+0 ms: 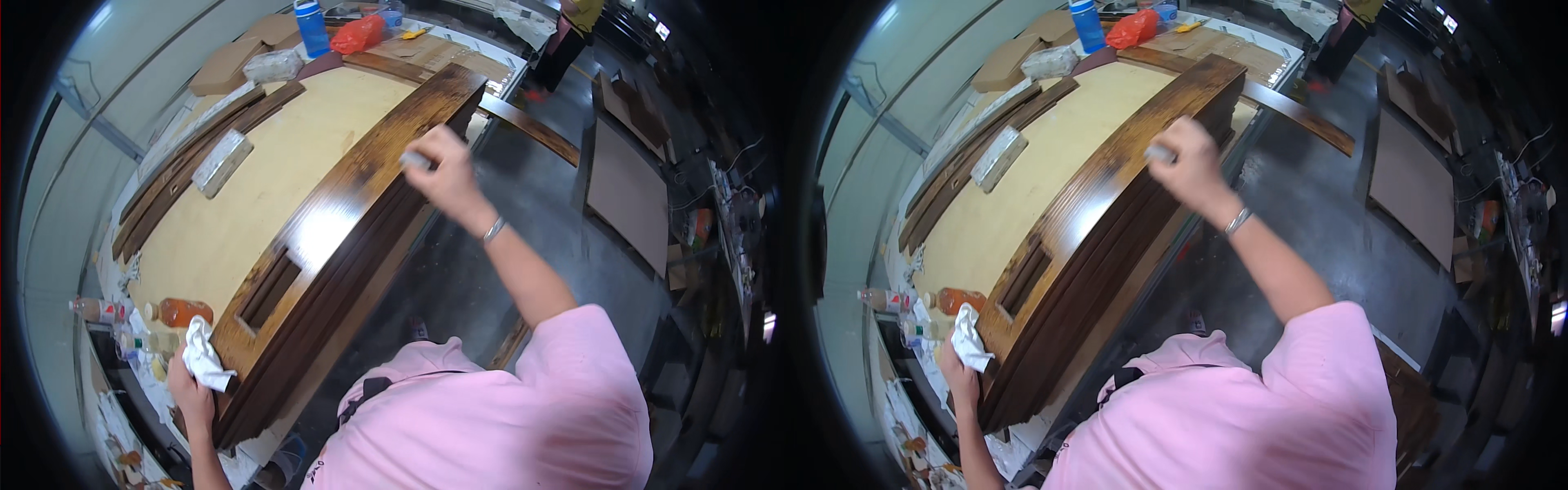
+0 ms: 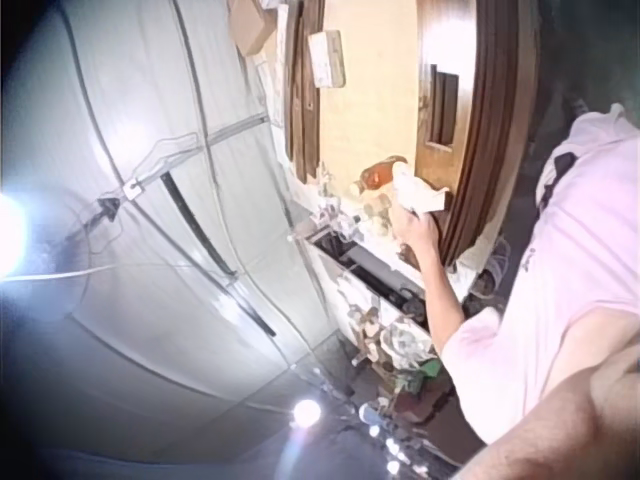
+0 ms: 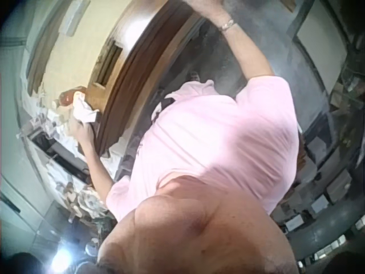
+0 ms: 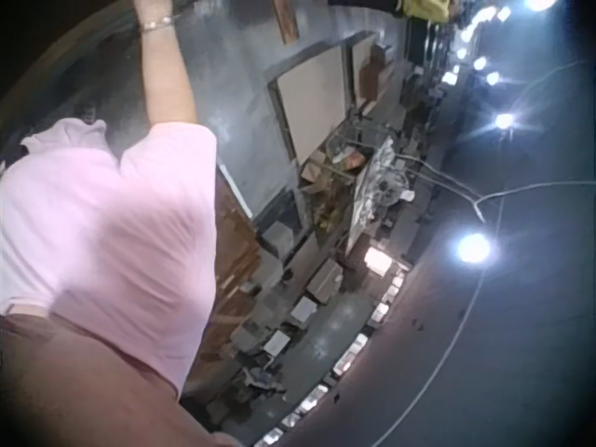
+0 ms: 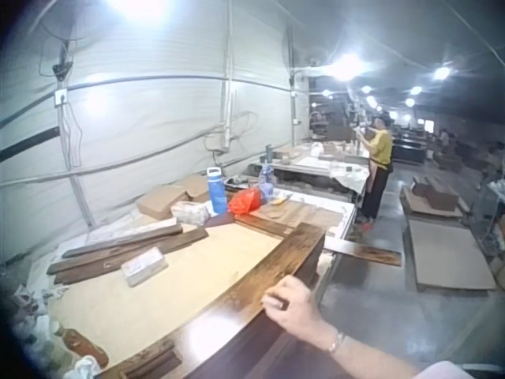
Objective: The person sands and finishes wooden panels using a sanding block and wipes them with a cloth.
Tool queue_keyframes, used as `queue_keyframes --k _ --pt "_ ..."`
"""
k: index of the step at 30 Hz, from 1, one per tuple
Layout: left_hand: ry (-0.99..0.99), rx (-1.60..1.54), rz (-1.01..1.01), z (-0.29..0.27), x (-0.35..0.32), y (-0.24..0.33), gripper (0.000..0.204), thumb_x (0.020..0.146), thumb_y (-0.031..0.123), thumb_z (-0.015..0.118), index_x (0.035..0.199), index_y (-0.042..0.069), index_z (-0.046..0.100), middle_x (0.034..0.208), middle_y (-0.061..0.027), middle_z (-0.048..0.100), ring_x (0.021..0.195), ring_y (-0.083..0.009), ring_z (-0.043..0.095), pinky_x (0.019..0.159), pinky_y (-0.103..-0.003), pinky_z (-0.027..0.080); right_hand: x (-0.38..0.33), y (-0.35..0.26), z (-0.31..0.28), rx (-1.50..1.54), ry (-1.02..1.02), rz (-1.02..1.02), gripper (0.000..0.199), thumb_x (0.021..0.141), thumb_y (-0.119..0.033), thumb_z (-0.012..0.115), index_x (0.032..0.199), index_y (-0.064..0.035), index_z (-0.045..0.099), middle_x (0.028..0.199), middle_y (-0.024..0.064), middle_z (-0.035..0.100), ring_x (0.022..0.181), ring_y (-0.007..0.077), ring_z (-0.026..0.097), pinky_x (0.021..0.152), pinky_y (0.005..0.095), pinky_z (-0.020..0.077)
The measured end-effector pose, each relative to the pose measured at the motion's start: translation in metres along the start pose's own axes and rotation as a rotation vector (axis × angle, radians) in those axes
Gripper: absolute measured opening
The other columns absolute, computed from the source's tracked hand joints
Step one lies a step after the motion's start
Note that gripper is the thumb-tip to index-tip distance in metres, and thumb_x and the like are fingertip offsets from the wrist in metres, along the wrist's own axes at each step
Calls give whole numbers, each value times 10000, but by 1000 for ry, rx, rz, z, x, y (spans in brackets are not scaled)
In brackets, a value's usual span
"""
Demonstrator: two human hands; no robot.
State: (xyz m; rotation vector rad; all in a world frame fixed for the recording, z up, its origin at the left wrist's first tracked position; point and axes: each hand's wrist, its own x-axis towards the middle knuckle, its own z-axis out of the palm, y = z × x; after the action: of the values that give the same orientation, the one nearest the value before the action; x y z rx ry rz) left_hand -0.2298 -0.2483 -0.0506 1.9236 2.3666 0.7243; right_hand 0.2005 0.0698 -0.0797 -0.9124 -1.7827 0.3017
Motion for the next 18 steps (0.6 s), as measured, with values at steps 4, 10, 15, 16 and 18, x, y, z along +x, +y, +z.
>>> queue_keyframes --k 4,10,15,16,18 --pt "-158 -129 33 -7 10 -14 373 816 17 498 1164 -17 628 1024 -213 645 988 -375 617 907 -399 468 -86 -120 74 242 -136 -203 130 695 -57 697 802 -17 634 806 128 575 782 305 588 735 394 501" --pt "-476 -507 157 -18 30 -45 270 940 72 542 1183 -32 596 1089 -81 671 1037 -157 585 957 -317 444 -97 -210 102 168 -161 -181 136 695 -55 696 825 -17 677 779 116 582 773 295 589 696 391 494" --pt "-465 -578 201 -2 33 -57 236 990 165 562 1109 -29 623 898 -60 662 869 -103 535 819 -291 461 -152 -269 147 169 -408 -383 259 651 6 753 898 -15 679 857 116 590 763 281 601 647 353 508" --pt "-455 -602 206 -1 33 -57 249 990 177 564 1118 -29 622 899 -65 663 872 -102 535 819 -297 463 -169 -296 170 265 -426 -393 328 619 7 764 930 -23 662 859 119 585 781 306 604 663 388 516" --pt "-487 -585 178 0 35 -58 277 987 219 571 1136 -4 640 921 -91 689 861 -114 555 825 -309 473 -196 -349 207 365 -446 -517 388 579 -7 766 934 -18 611 929 128 565 831 320 593 724 415 508"
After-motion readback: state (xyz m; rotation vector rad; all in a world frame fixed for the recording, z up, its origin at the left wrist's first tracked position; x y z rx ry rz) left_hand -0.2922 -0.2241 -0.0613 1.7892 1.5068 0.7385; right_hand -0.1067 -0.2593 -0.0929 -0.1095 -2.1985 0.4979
